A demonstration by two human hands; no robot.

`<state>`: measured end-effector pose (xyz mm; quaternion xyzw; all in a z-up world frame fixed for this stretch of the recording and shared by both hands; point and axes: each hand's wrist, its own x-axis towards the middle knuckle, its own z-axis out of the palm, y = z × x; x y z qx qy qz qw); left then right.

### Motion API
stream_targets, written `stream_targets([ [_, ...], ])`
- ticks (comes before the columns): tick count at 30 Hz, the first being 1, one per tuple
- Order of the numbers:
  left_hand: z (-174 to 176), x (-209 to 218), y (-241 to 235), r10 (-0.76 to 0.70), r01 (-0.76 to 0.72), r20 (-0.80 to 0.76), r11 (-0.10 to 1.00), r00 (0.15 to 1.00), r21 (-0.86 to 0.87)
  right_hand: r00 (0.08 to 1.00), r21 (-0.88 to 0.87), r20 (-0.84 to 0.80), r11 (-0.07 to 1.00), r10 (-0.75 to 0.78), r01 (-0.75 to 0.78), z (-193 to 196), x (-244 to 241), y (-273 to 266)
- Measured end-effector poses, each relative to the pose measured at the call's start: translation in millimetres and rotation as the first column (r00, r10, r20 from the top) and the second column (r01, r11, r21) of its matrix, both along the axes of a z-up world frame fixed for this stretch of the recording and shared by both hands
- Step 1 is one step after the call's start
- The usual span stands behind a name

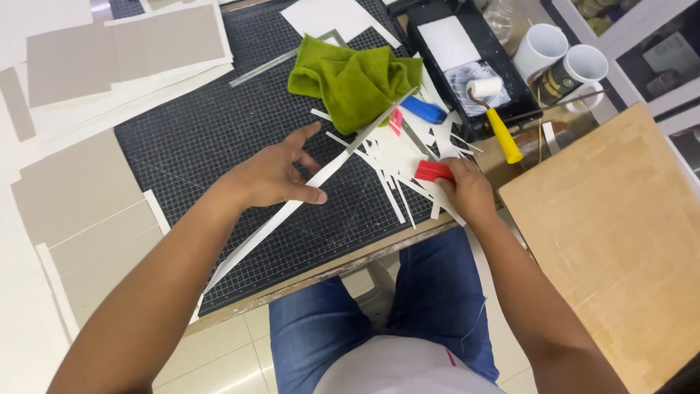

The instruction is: Assembling cardboard components by applying glue with a roller and folding/smoothing them together on a cutting mat.

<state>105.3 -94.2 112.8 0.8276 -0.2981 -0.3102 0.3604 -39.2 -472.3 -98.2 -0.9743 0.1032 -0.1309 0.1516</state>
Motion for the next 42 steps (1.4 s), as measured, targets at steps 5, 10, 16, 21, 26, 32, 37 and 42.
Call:
stream_targets([
  [5, -10.4, 6.6, 2.5, 0.015, -0.016, -0.022, 0.999, 1.0, -0.044, 0.922, 0.21, 0.367, 0.977, -0.119, 0.043, 63.7, 2.8, 70.7],
  [10, -13.4, 7.8, 2.1, 0.01, -0.011, -0.022, 0.998, 1.0, -0.057, 0.803, 0.322, 0.595, 0.928, -0.043, -0.189, 107.2, 2.7, 174.5],
  [16, -17.4, 5.1, 2.9, -0.01, 0.01, -0.003, 0.997, 1.0, -0.08, 0.734, 0.018, 0.627, 0.937, 0.262, -0.349, 111.2, 23.3, 185.4],
  [21, -25.4, 9.8, 4.7, -0.015, 0.014, -0.007, 0.994, 1.0, -0.106, 0.711, 0.041, 0.685, 0.966, 0.158, -0.254, 137.2, 35.5, 167.0],
  [26, -25.0, 1.4, 17.1, -0.003, 0.009, 0.062, 0.995, 0.998, -0.098, 0.754, 0.017, 0.604, 0.941, 0.26, -0.338, 130.5, 17.9, 202.5],
  [32, 11.0, -29.0, 65.9, 0.05, -0.052, 0.062, 0.998, 0.997, 0.039, 0.794, 0.129, 0.566, 0.927, 0.222, -0.351, 144.1, 11.2, 231.1],
  [37, 1.5, -25.7, 75.4, 0.057, -0.054, 0.049, 0.997, 0.997, -0.053, 0.811, 0.152, 0.487, 0.883, 0.325, -0.445, 139.8, 0.6, 267.4],
  [42, 3.3, -28.1, 89.4, 0.143, -0.136, 0.058, 0.984, 0.988, -0.114, 0.827, 0.155, 0.495, 0.91, 0.266, -0.385, 151.6, 13.3, 240.5],
])
